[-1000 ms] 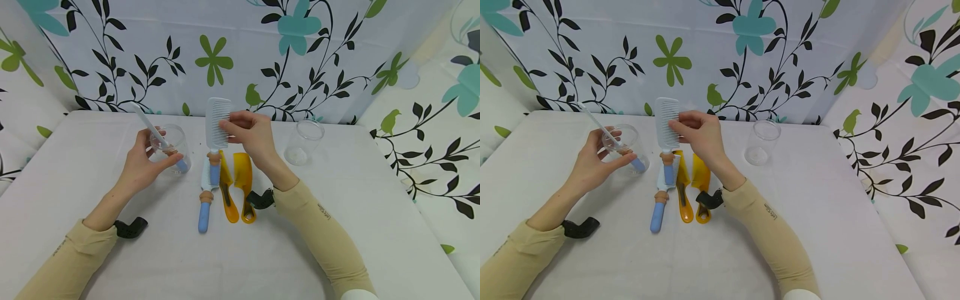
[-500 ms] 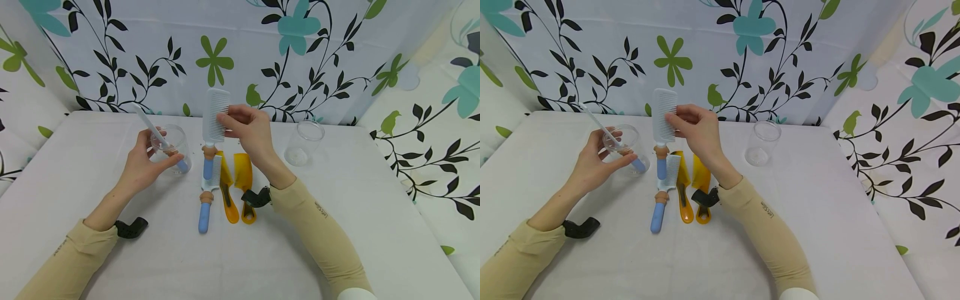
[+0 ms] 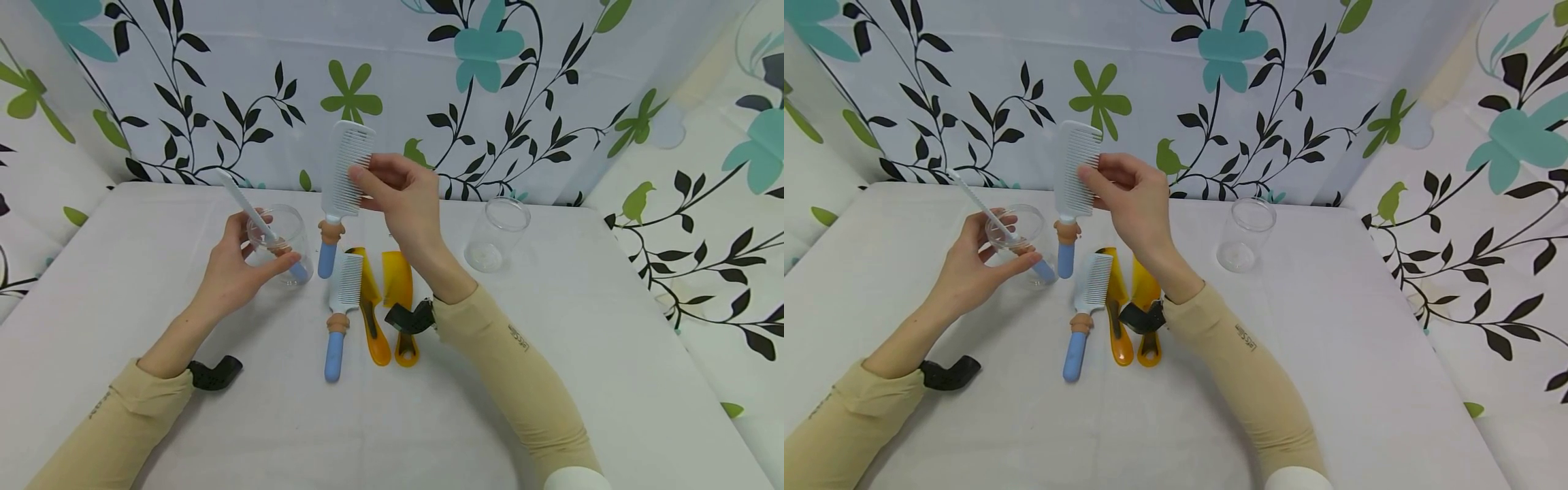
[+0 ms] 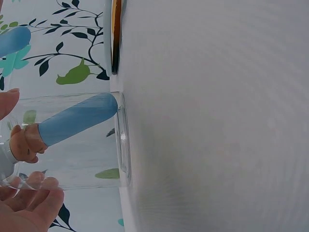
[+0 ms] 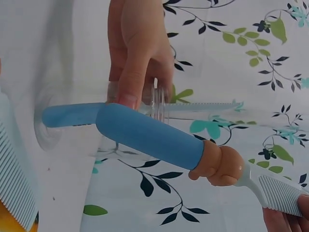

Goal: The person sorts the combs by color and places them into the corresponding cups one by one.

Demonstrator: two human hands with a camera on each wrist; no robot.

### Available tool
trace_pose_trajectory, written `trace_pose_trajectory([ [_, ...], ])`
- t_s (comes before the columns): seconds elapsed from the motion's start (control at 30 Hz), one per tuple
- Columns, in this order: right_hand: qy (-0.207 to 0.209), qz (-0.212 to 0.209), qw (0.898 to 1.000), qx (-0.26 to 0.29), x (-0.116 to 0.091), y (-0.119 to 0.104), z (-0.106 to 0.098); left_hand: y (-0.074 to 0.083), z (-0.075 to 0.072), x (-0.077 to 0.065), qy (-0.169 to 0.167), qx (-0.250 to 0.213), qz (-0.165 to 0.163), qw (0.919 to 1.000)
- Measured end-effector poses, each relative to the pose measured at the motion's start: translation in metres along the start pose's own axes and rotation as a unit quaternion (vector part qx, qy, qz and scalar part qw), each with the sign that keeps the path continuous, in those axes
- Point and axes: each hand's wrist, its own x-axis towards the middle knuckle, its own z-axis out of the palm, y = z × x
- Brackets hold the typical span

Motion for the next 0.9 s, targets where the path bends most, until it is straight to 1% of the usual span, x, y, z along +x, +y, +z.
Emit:
trace_pose_trajectory([
  [0.2, 0.017, -0.004, 1.0, 0.025, 0.004, -0.004, 0.004, 0.001, 0.0, 0.001, 0.002, 0.0, -0.003, 1.0],
  [0.57, 0.044, -0.027, 0.998, 0.039, 0.011, -0.013, 0.009, 0.003, -0.001, 0.001, 0.001, 0.003, -0.007, 1.0],
  [0.9, 0.074, -0.045, 0.995, 0.044, 0.016, -0.016, 0.01, 0.003, 0.0, 0.002, -0.001, 0.002, -0.013, 0.9999],
])
